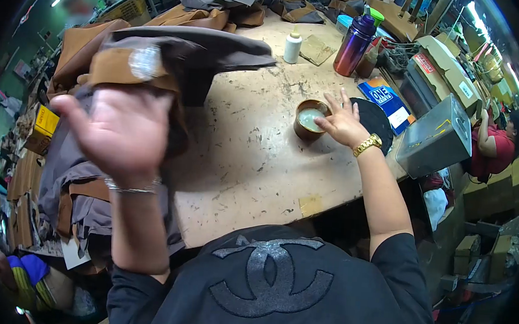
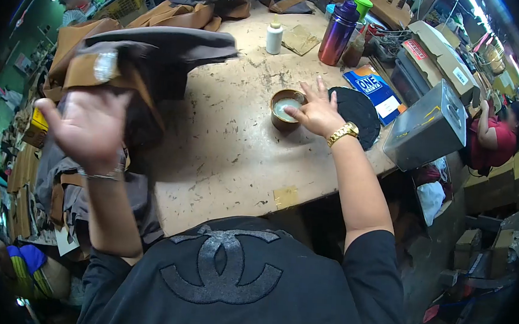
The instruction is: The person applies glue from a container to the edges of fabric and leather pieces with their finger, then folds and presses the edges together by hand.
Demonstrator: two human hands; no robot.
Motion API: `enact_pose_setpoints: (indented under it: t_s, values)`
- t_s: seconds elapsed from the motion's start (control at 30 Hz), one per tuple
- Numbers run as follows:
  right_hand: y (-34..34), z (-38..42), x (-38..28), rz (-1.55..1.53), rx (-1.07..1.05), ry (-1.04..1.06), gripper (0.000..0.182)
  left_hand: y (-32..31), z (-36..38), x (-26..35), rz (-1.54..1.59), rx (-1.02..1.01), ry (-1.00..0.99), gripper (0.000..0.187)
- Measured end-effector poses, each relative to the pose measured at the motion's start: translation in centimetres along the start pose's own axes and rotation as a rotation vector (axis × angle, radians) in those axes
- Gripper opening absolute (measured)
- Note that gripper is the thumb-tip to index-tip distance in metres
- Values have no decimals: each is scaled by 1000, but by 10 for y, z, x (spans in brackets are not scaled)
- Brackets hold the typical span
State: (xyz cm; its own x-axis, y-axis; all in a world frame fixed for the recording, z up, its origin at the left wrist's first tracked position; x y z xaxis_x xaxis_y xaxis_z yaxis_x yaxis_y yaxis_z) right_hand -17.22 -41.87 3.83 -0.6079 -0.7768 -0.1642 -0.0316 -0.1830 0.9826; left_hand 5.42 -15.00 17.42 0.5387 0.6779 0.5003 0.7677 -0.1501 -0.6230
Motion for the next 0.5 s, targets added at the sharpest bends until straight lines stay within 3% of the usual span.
enact_pose_setpoints:
  t_s: [0.13, 0.2, 0.33, 0.4, 0.43, 0.5]
  values:
    - [11, 17, 5, -60, 212, 33, 60, 7, 6, -82, 31, 55, 26, 79]
    - [6, 31, 5, 26, 196, 21, 56, -17, 5, -107, -106, 398, 1, 74]
    - [-7, 56, 9, 209, 426, 144, 53, -13, 14, -127, 21, 384, 101, 77]
    - [-4, 66, 10, 197, 343, 84, 53, -19, 16, -131, 47, 393, 103, 81]
    - [-2, 70, 13, 190, 353, 56, 51, -16, 17, -129, 61, 252, 134, 86]
    - [7, 72, 17, 60, 504, 53, 57, -19, 21, -132, 63, 303, 136, 93]
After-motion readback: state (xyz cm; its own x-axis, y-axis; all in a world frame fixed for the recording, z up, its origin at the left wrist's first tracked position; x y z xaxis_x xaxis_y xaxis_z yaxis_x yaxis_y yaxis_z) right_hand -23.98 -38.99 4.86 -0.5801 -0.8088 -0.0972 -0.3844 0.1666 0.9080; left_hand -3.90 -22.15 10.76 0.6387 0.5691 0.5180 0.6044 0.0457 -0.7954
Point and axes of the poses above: each hand's wrist, its own z-axis away from the middle knuckle, its own y-axis out of the back of the hand, x = y × z, the point moved 2 cm from there along -z, towards the middle knuckle, and after that the axes turned 2 degrees about -y, right-handed, at the moved point
